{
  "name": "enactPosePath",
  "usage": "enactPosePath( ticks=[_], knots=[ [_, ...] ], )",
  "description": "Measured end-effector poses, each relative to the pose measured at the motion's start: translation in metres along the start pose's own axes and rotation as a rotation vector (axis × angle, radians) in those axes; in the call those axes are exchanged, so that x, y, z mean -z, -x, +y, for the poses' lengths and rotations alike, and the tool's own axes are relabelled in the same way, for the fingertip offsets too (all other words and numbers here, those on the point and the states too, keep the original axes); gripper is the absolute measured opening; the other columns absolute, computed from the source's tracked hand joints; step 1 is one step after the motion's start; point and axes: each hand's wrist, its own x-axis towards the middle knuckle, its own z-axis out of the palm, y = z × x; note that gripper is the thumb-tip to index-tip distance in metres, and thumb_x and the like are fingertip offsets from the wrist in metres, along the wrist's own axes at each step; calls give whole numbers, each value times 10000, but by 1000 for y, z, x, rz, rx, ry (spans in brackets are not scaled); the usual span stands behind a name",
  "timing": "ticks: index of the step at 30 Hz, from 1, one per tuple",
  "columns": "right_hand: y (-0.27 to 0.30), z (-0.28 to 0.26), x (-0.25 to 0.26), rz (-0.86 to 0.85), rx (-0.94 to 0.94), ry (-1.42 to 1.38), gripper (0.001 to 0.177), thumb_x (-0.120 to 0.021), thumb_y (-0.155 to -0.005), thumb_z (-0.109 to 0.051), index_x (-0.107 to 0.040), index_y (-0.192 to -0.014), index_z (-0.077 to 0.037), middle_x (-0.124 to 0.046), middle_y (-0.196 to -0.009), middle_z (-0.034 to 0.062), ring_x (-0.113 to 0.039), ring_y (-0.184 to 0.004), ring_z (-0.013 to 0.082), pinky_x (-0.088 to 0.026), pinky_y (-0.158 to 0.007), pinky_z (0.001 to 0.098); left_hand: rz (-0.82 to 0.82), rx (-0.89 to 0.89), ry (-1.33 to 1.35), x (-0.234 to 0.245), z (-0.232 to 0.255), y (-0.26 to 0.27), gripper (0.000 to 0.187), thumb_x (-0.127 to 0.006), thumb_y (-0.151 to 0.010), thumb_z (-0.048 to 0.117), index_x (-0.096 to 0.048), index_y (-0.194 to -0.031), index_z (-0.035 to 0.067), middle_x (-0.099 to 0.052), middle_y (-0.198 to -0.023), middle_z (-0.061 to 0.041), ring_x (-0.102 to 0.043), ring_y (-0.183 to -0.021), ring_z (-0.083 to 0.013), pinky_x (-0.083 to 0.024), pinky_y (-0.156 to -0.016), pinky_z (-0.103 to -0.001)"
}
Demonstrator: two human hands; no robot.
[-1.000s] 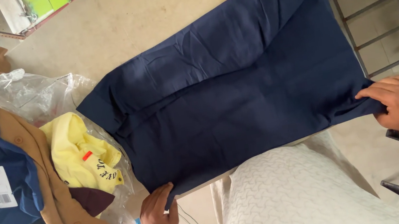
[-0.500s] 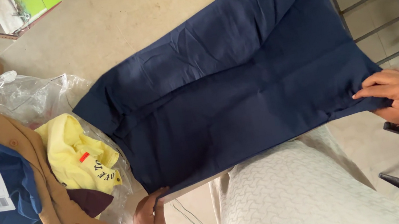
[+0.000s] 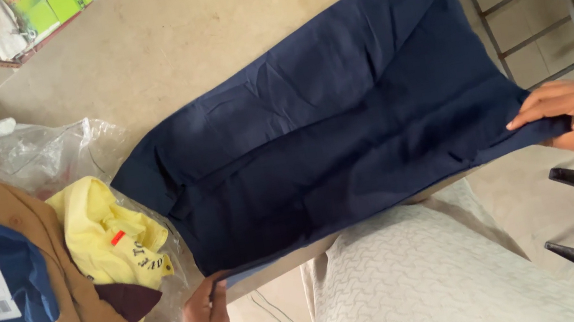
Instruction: Folding a dark blue polo shirt on a table.
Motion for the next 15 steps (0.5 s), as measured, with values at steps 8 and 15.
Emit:
enactPosePath(
  ticks=[8, 15],
  knots=[
    [-18, -19, 25, 43, 87, -31, 416, -877, -664, -142, -767, -1065, -124, -741, -1016, 6, -682, -870, 170, -589, -767, 291, 215, 51, 65, -5, 25, -21, 201, -623, -994, 130, -777, -1122, 118, -649, -748, -123, -554, -631, -175, -443, -610, -312],
    [-41, -31, 29, 83, 213, 10, 333, -860, -698, -180, -768, -1013, -123, -743, -1028, -16, -721, -851, 153, -591, -723, 292, 434, -96, 154, -25, 47, -49, 199, -573, -1019, 97, -735, -1127, 55, -772, -1059, -104, -699, -892, -205, -520, -805, -313]
  ],
)
